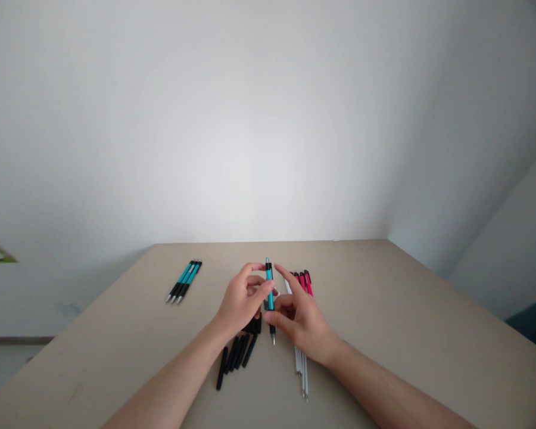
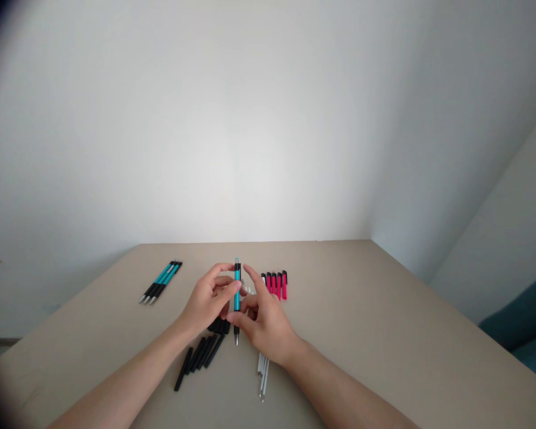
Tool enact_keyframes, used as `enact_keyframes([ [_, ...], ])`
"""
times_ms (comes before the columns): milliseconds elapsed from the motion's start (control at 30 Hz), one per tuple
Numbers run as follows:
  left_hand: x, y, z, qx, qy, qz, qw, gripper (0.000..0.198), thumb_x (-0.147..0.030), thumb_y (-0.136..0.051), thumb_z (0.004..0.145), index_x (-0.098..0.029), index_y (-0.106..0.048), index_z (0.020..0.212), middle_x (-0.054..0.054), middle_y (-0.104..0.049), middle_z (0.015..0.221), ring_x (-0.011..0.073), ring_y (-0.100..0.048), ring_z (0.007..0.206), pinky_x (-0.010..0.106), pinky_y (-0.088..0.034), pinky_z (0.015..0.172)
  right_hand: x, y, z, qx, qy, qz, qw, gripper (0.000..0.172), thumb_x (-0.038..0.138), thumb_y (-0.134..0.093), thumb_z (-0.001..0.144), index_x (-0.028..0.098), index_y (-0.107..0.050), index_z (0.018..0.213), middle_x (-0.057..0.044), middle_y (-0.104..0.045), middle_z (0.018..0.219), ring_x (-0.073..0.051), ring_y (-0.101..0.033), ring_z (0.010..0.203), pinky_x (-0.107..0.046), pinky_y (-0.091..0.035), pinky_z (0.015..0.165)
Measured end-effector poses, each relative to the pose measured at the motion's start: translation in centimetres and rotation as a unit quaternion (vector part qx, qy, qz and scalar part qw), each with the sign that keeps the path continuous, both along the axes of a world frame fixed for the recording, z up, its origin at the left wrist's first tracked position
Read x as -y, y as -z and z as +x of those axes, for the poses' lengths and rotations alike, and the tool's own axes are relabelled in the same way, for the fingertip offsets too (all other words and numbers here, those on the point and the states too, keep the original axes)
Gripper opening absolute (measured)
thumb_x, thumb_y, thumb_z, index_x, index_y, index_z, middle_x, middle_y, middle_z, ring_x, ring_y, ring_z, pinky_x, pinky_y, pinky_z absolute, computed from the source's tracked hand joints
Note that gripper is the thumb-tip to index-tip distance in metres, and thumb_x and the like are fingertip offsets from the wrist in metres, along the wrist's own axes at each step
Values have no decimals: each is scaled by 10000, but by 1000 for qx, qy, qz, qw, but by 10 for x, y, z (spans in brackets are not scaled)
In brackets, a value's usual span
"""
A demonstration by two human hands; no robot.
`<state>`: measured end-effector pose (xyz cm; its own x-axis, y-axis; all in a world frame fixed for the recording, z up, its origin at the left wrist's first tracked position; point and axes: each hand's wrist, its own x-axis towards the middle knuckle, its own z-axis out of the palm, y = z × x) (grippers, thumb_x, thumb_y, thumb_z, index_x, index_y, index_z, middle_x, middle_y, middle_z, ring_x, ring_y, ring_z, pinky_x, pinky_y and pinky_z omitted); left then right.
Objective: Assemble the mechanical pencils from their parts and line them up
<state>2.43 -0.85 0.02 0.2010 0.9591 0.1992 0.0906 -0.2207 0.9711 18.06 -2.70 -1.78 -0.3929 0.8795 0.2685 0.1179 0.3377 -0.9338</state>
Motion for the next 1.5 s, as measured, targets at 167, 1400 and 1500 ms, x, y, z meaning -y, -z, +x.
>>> enact_keyframes([
  [167,2,3,0,-78,3,34,996,264,-429,-594,792,-167,-583,771,-14,-602,633,63,-455,405,168,-329,369,-2,1,0,8,24,8,1000,770,295,-621,817,206,-172,1436,74,-531,617,-84,-416,503,-208,-336,492],
  [1400,-36,-6,-83,-629,-270,-100,722,271,-386,-526,765,-207,-690,887,133,-713,923,321,-658,896,392,-510,683,-9,5,4,44,43,36,997,350,351,-481,901,172,-483,1202,-4,-616,691,-128,-552,605,-232,-398,541],
  [1500,-36,-7,-83,-629,-266,-110,722,263,-341,-514,767,-193,-697,884,145,-711,939,315,-658,905,379,-509,686,-9,5,4,44,41,39,997,347,348,-478,902,171,-484,1202,-4,-614,691,-130,-557,613,-236,-402,548],
])
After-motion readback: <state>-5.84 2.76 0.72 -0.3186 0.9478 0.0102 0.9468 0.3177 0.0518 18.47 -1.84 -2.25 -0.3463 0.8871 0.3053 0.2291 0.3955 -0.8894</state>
